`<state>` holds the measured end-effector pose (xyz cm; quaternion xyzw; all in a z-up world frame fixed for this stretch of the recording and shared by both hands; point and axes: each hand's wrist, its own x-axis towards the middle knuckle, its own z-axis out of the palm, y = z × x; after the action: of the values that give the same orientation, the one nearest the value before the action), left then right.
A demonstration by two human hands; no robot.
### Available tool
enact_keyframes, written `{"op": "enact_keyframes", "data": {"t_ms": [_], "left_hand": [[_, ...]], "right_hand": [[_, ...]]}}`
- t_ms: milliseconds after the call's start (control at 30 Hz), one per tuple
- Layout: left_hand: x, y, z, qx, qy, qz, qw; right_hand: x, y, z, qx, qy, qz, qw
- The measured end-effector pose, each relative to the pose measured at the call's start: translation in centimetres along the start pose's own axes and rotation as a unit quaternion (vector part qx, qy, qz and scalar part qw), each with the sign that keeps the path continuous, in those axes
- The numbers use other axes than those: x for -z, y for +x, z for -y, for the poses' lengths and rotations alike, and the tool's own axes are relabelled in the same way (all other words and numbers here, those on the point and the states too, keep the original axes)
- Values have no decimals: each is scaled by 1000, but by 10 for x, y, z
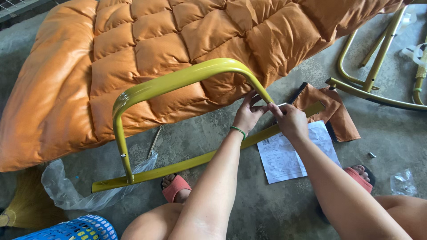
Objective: The person attaches a yellow metal frame to an orange cushioned seat using bolts and nuts. They tighten fasteners at multiple points, flip the seat to access the underside, and reattach frame sections to complete the assembly.
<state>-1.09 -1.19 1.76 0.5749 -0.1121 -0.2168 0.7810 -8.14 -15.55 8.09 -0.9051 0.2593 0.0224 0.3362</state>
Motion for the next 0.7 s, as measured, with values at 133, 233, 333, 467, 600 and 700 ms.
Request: {"op": "enact_keyframes", "data": {"t_ms": [133, 233, 333, 467, 600, 700], "left_hand": [[-1, 2, 0, 6, -22, -2, 1000], [4, 6, 1, 59, -68, -5, 996], [7, 10, 3, 67, -80, -12, 994], [10, 13, 4, 60, -22, -14, 998], [15, 8, 8, 56, 39, 5, 998], [18, 8, 8, 38, 56, 17, 998]], "right_hand": [[20, -9, 0, 209, -133, -60, 967], [30, -5, -2, 236, -175, -64, 954], [32, 3, -2, 253, -214, -74, 941], [29, 7, -4, 276, -173, -104, 940], [16, 10, -10, 291, -210, -55, 932], [-14, 13, -2, 21, 239, 133, 962]]}}
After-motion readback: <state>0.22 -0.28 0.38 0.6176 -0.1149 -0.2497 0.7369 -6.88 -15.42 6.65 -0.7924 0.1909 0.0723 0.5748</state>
